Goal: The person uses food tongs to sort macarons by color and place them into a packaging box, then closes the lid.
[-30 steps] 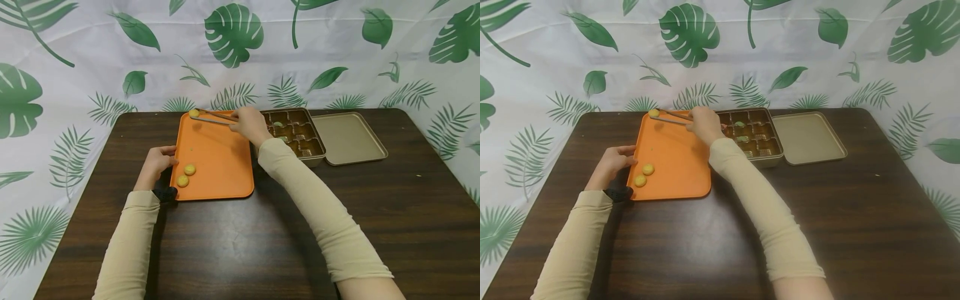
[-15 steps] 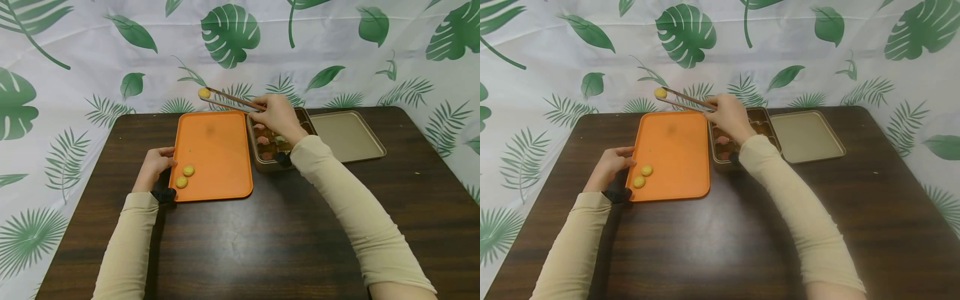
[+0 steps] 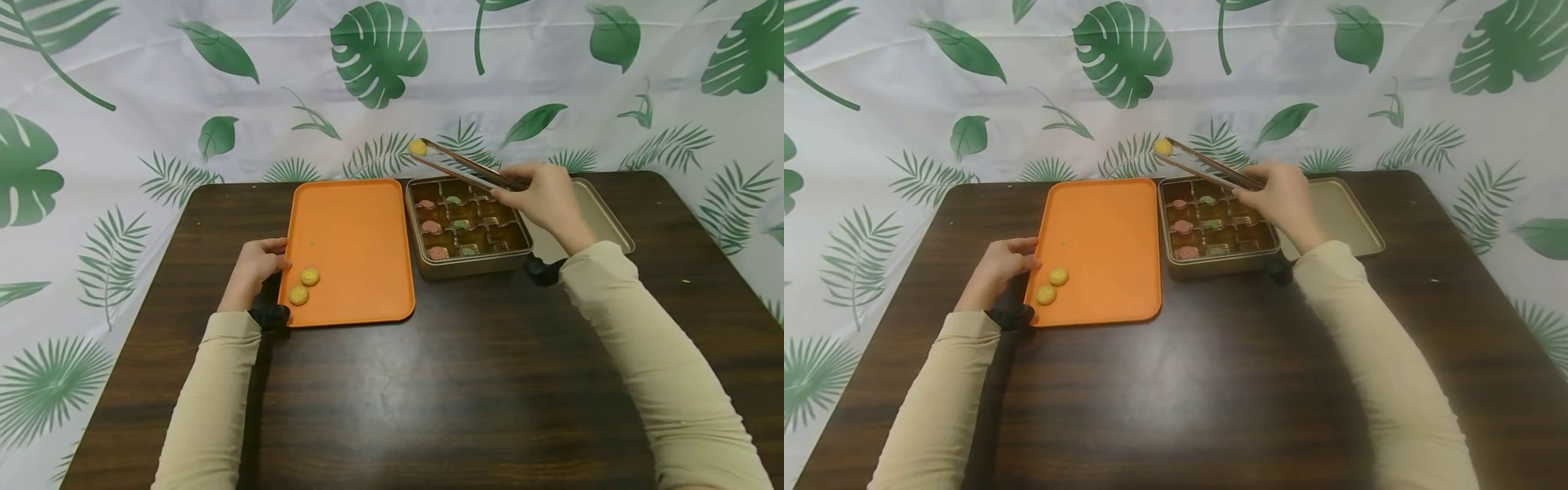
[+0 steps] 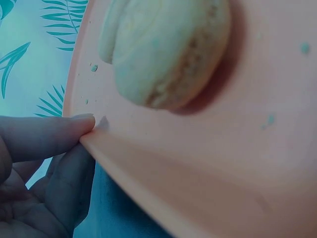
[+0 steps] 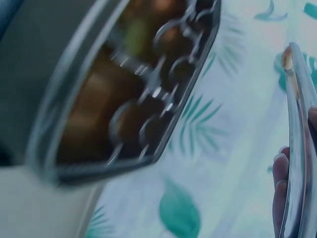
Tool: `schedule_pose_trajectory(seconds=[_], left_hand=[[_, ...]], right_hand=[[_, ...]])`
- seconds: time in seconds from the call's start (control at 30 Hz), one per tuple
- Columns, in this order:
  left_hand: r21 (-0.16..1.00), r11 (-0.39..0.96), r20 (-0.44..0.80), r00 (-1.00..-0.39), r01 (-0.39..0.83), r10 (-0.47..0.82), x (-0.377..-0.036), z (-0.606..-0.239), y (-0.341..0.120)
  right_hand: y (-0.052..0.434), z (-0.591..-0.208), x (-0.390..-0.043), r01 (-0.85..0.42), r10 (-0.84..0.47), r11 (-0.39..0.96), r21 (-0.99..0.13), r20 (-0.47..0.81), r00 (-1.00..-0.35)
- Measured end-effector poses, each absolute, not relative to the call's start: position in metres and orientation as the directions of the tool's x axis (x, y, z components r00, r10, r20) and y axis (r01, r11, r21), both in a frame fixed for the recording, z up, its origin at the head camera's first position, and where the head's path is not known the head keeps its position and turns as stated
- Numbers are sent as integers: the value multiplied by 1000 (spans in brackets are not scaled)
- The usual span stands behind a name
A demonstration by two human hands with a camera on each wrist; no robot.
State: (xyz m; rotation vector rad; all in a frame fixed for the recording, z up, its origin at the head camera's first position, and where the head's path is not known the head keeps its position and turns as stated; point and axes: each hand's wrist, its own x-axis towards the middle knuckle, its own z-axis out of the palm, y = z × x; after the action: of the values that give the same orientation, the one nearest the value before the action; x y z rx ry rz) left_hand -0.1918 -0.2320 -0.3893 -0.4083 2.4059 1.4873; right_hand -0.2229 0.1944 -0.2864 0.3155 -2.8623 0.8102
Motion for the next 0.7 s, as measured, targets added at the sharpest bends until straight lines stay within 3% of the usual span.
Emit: schedule_pose_trajectory(seconds=[0.27,0.7], left_hand=[[820,423,-385,-919,-385,-89,-192,-390,-231],[811,426,-394,-913,-401,-109,-192,-392,-231]], right_hand=[[241,-301,-214,-143,-74,871,-470,163,-984],[284,-324,-204,-103,-51,900,-423,131,-990]])
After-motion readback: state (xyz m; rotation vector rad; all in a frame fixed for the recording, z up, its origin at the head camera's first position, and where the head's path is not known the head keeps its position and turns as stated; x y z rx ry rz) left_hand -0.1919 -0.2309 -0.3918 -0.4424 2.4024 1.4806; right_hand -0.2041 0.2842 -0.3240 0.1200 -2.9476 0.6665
